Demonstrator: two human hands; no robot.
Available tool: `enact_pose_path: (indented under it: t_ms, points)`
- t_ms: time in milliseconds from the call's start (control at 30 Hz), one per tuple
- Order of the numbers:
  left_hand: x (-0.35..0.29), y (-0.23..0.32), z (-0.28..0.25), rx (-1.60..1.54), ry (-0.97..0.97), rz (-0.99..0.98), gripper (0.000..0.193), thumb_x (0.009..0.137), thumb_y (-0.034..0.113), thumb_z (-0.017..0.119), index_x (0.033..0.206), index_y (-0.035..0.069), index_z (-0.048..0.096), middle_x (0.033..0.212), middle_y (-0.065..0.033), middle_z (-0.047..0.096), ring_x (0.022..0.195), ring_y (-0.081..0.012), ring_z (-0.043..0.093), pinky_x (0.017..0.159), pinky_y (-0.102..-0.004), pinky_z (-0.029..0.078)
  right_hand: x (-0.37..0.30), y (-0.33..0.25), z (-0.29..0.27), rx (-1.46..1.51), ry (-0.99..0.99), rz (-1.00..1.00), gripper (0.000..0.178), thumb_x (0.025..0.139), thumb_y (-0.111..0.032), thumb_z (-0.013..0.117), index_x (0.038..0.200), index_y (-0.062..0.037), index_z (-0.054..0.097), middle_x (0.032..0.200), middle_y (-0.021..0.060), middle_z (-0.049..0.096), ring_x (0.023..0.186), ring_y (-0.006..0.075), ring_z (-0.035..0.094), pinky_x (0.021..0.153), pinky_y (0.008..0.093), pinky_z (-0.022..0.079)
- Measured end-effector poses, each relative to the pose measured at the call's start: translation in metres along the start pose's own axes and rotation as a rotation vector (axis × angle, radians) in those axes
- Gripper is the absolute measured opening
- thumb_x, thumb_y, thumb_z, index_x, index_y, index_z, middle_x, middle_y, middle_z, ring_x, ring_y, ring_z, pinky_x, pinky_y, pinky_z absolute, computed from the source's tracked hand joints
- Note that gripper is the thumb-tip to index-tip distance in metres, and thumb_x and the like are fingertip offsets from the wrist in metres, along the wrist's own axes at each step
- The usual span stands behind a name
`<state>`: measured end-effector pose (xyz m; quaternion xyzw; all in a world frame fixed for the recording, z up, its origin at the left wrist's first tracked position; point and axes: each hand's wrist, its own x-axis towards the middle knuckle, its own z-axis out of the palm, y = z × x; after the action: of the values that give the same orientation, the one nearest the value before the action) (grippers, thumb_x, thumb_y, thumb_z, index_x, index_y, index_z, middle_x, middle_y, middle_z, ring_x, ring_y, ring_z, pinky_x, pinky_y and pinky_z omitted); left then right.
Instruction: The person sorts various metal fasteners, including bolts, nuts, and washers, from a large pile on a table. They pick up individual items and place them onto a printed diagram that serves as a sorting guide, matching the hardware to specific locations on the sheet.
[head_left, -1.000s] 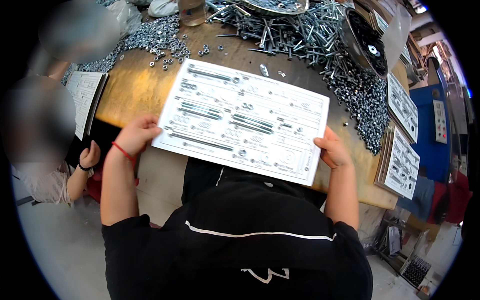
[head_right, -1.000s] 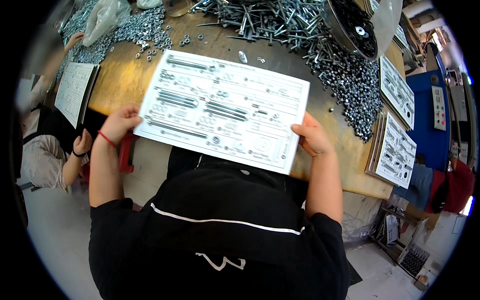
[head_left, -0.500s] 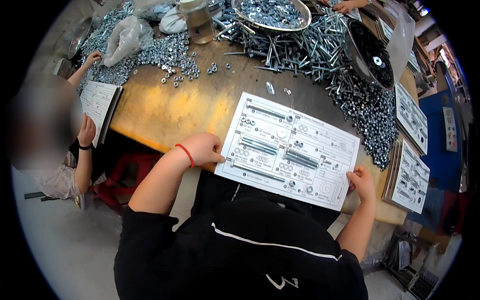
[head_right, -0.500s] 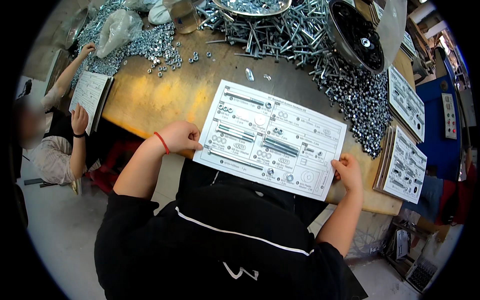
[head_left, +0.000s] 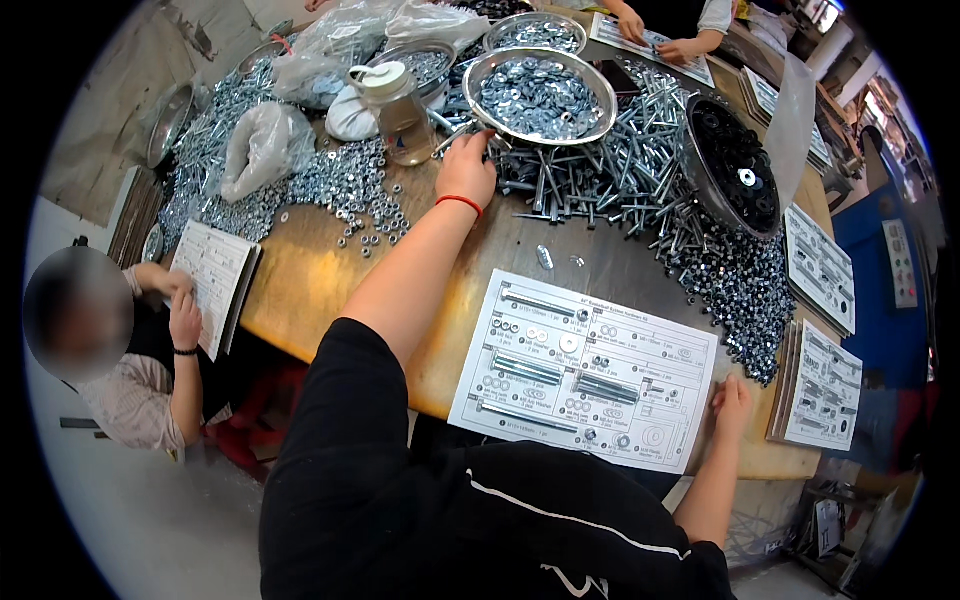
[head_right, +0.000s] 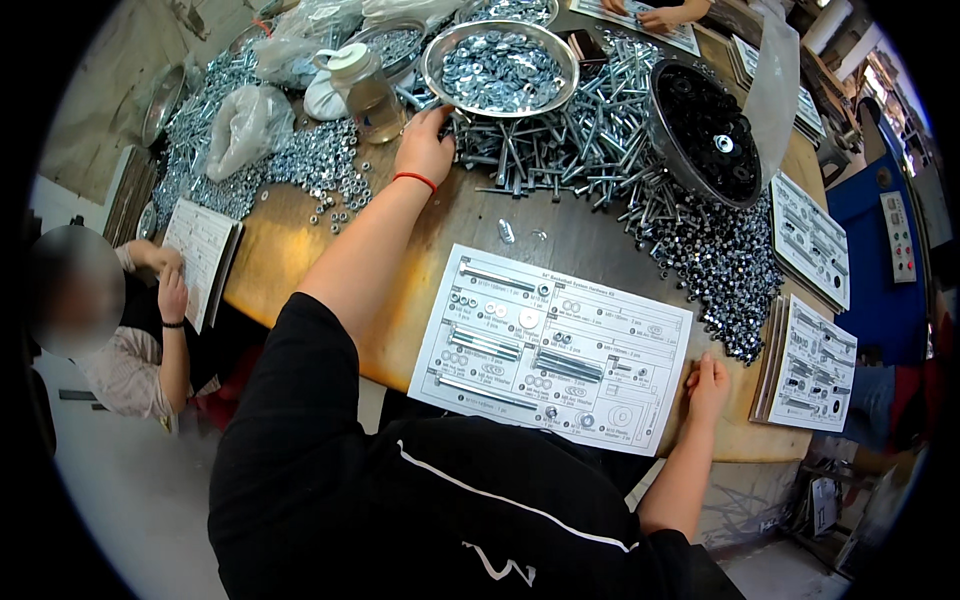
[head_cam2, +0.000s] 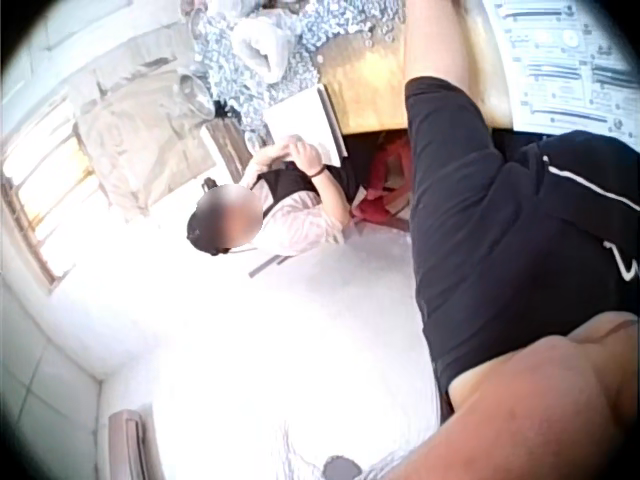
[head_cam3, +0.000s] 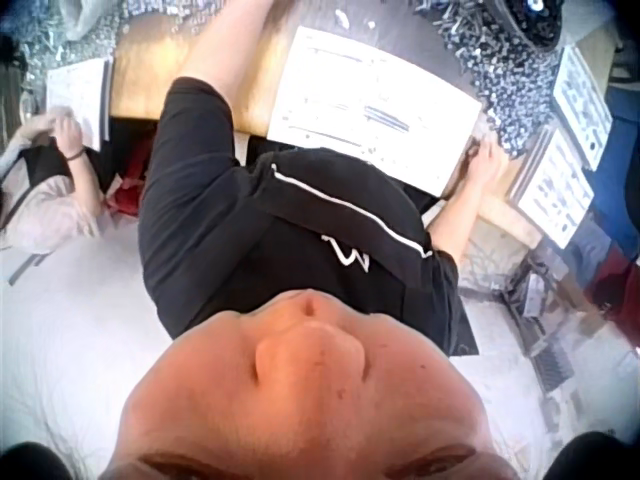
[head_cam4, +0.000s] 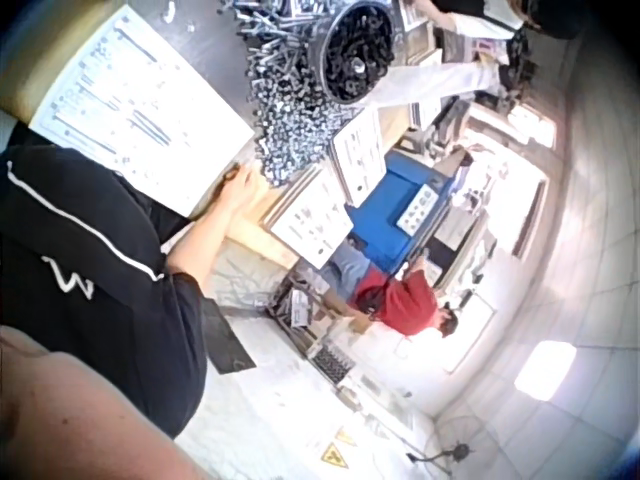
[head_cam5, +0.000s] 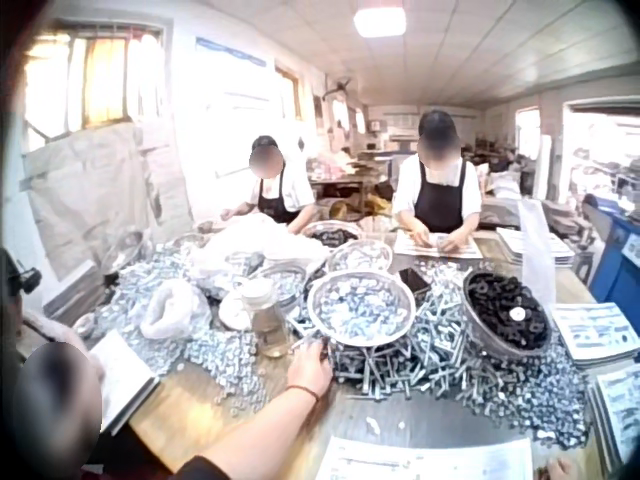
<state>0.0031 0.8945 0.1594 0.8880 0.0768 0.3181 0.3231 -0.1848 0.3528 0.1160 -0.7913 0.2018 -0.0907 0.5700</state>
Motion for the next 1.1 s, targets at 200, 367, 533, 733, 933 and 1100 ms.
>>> enact_pose_path:
  t_ms: [200, 367, 533, 733, 933, 1100]
  points:
    - [0.024, 0.004, 0.001, 0.24, -0.085, 0.148, 0.028, 0.08, 0.011, 0.065, 0.107, 0.019, 0.071, 0.115, -0.0074, 0.059, 0.112, -0.0281, 0.055, 0.09, -0.0411, 0.05, 0.002, -0.001, -0.002, -0.006, 0.019, 0.033, 0.03, 0.098, -0.027, 0.059, 0.074, -0.0099, 0.056, 0.055, -0.0028, 0.048, 0.045, 0.0043, 0.037, 0.042, 0.0212, 0.026]
    - [0.031, -0.018, -0.02, 0.348, -0.082, 0.481, 0.021, 0.078, 0.017, 0.068, 0.099, 0.017, 0.072, 0.098, -0.0063, 0.062, 0.098, -0.0263, 0.061, 0.082, -0.0398, 0.052, 0.004, 0.0, -0.001, 0.011, 0.022, 0.037, 0.028, 0.098, -0.026, 0.06, 0.075, -0.0097, 0.056, 0.055, -0.0027, 0.049, 0.045, 0.0045, 0.037, 0.042, 0.0213, 0.026]
    - [0.01, 0.0, -0.065, 0.07, -0.236, 0.103, 0.023, 0.089, 0.022, 0.064, 0.107, 0.008, 0.069, 0.102, -0.0133, 0.068, 0.089, -0.0302, 0.064, 0.078, -0.0377, 0.051, 0.003, -0.001, -0.003, 0.018, 0.01, 0.04, 0.026, 0.097, -0.024, 0.06, 0.076, -0.0094, 0.056, 0.058, -0.0017, 0.051, 0.046, 0.005, 0.039, 0.043, 0.0214, 0.027]
    - [-0.057, 0.114, -0.11, -0.338, -0.645, 0.113, 0.025, 0.09, 0.018, 0.062, 0.106, 0.002, 0.069, 0.09, -0.013, 0.064, 0.082, -0.0303, 0.061, 0.074, -0.0362, 0.049, -0.03, -0.081, 0.034, -0.174, 0.029, -0.479, 0.011, 0.085, -0.005, 0.067, 0.095, -0.0004, 0.066, 0.088, 0.0049, 0.064, 0.076, 0.0112, 0.056, 0.067, 0.0246, 0.045]
    - [-0.143, 0.205, -0.09, -0.472, -0.984, 0.305, 0.022, 0.088, 0.012, 0.066, 0.106, 0.0, 0.068, 0.086, -0.0102, 0.062, 0.077, -0.0207, 0.058, 0.07, -0.0313, 0.047, -0.092, -0.178, 0.092, -0.339, -0.375, -1.098, 0.033, 0.072, -0.002, 0.075, 0.104, -0.0061, 0.067, 0.107, 0.0096, 0.065, 0.093, 0.0269, 0.063, 0.077, 0.034, 0.052]
    - [-0.173, 0.193, -0.081, -0.513, -0.912, 0.192, 0.043, 0.082, 0.016, 0.076, 0.122, 0.006, 0.063, 0.094, -0.0043, 0.061, 0.084, -0.0137, 0.058, 0.07, -0.0267, 0.048, -0.081, -0.12, 0.042, -0.36, -0.359, -0.729, 0.023, 0.073, 0.005, 0.073, 0.094, -0.0004, 0.067, 0.094, 0.0092, 0.064, 0.085, 0.0198, 0.062, 0.07, 0.0285, 0.049]
